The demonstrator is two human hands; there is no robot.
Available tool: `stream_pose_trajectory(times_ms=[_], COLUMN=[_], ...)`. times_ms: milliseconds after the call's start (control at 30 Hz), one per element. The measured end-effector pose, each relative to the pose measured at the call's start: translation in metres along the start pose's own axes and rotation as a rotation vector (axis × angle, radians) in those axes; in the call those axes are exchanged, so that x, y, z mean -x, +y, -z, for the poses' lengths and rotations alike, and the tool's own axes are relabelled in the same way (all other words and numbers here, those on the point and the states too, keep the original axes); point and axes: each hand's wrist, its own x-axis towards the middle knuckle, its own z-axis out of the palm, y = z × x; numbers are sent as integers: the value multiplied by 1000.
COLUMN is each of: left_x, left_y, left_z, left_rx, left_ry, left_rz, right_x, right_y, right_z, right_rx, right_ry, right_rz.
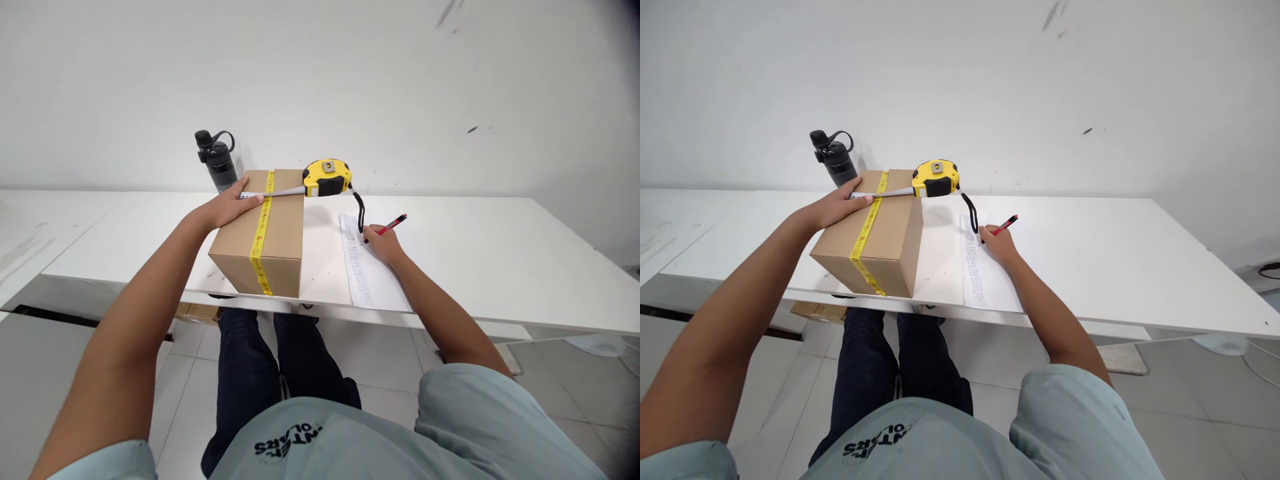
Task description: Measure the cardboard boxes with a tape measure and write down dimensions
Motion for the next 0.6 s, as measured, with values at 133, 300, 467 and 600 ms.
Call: stream_pose_trajectory(times_ms=[133,300,467,600], left_x=[-1,-3,-1,1], left_y=[-2,-6,-3,0], left_z=[0,1,0,0], left_rx=[11,21,11,16], left_ry=[0,-12,-10,-10], left_rz=[5,-7,4,-1], right_x=[2,2,0,0], right_y=[-1,-2,-3,-2], right_z=[0,0,0,0], right_rx=[-3,9,15,20], right_ry=[25,42,5,17], right_rz=[-5,-35,-27,-28])
